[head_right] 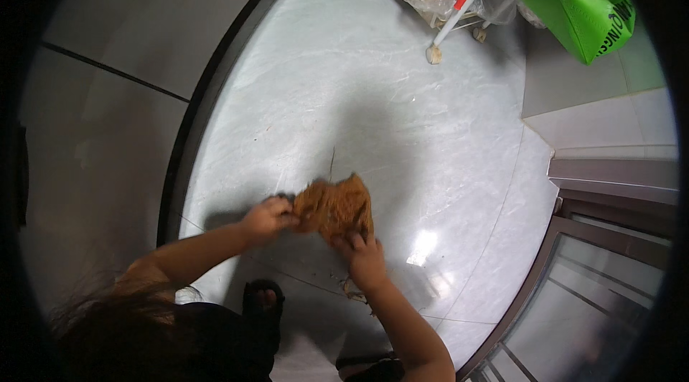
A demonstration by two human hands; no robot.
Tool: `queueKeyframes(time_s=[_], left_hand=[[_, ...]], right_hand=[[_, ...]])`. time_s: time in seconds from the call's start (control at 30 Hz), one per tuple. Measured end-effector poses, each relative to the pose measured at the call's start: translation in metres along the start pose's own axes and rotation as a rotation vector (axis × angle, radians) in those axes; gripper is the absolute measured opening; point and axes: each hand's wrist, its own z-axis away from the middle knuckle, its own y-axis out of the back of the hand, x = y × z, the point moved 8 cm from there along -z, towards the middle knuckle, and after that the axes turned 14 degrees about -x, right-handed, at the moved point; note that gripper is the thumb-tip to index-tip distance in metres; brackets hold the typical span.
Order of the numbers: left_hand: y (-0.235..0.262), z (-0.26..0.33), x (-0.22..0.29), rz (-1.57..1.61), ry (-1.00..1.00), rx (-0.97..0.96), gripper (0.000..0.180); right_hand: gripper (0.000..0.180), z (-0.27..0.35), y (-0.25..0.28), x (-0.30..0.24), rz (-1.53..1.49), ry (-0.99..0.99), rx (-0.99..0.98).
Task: The person kneels on a tiled floor and uses an orange cloth to wipe away debris and dust. They systematically clean the area near a sliding door and a green bag, gathering the dirt into a pile and then placing it into a bucket.
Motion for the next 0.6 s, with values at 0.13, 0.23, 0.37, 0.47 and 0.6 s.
queueKeyframes(time_s=[0.13,0.23,0.37,0.47,0.6], left_hand=[[-0.039,0.031,0.025,-0.003,-0.035,-0.259,0.017],[0.004,0.013,0.047,0.065,-0.031,-0.289,0.027],[0.067,-0.042,0.033,0.17,0.046,-0.027,0.033],[0.054,-0.087,0.03,-0.165,0.307,-0.391,0.025],[0.038,-0.123,0.06,-0.368,0.124,-0.144,0.047]], right_hand=[[0.053,0.034,-0.002,-0.007,-0.179,0.052,-0.118],[0.054,0.034,0.033,0.019,-0.49,0.098,-0.062],[0.05,-0.019,0.109,0.046,-0.359,-0.025,0.177],[0.042,-0.043,0.091,0.072,-0.349,-0.078,0.002],[0.034,-0.038,0.109,0.111,-0.47,-0.235,0.154]])
